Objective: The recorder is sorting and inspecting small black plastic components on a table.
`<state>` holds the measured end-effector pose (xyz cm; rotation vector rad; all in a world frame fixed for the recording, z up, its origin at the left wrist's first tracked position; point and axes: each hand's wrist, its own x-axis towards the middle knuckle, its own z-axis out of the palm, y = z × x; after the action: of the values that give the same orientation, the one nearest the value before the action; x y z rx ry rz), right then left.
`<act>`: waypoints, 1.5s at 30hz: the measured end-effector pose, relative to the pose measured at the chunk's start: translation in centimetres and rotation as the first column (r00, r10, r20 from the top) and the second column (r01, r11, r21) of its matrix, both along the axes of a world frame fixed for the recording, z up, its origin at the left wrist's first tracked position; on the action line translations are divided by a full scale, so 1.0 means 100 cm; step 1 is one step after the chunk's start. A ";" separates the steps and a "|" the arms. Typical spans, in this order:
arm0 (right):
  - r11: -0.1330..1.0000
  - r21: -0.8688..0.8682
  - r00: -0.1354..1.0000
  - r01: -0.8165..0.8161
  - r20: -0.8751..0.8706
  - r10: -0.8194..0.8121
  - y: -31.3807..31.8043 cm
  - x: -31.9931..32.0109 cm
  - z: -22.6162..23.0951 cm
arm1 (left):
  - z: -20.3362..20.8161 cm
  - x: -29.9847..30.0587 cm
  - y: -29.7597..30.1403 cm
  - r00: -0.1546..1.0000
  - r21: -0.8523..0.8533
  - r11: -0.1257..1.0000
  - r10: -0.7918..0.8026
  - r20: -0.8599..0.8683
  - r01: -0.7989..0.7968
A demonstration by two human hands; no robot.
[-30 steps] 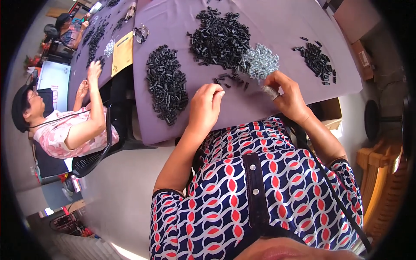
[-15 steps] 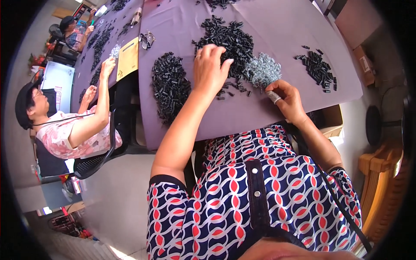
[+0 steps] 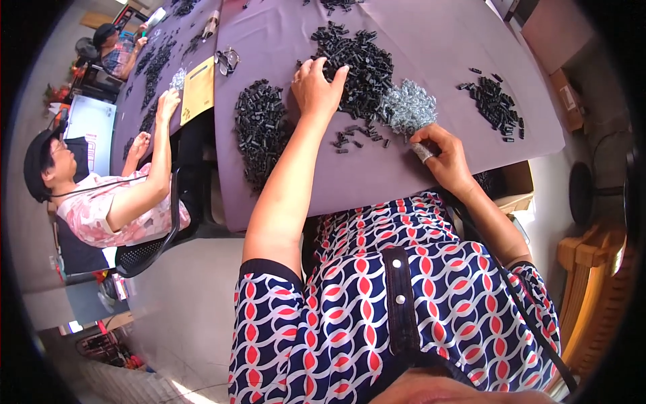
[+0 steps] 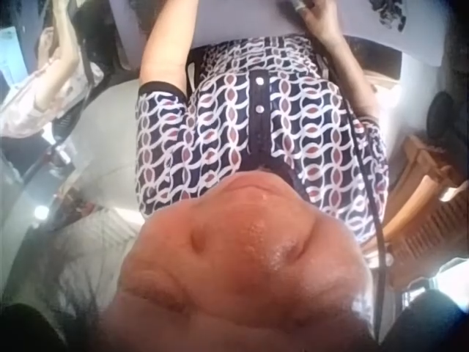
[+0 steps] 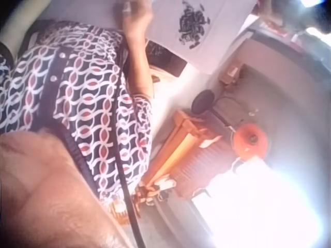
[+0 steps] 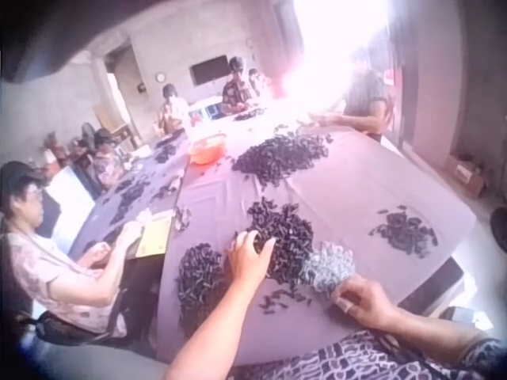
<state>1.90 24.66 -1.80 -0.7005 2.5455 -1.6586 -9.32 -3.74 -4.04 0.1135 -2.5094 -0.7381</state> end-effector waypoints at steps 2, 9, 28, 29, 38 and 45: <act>1.000 -0.009 1.000 0.010 0.025 -0.010 0.000 0.000 0.001 | -0.002 0.003 -0.001 1.000 0.017 1.000 -0.006 -0.030 0.007; 1.000 0.006 0.999 0.002 -0.043 -0.001 -0.002 0.001 0.002 | -0.004 0.031 0.002 0.995 0.002 1.000 -0.022 -0.094 0.022; 0.999 0.036 1.000 -0.001 -0.031 0.002 -0.001 0.000 0.002 | 0.013 0.091 0.021 0.977 0.062 0.993 -0.091 -0.191 0.105; 0.999 0.036 1.000 0.001 -0.031 0.000 0.000 0.000 0.002 | 0.014 0.088 0.019 0.973 0.045 0.996 -0.071 -0.220 0.082; 1.000 0.014 0.999 0.009 -0.046 -0.008 -0.003 0.002 -0.001 | -0.005 0.012 -0.021 0.990 0.105 0.994 0.051 -0.129 -0.037; 1.000 0.015 0.999 0.003 -0.033 -0.002 -0.003 0.003 0.000 | 0.002 0.003 -0.026 0.996 0.102 0.991 -0.088 0.029 0.085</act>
<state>2.20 24.33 -1.79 -0.7300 2.5794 -1.6410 -9.01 -6.31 -3.83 0.0530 -2.5223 -0.9056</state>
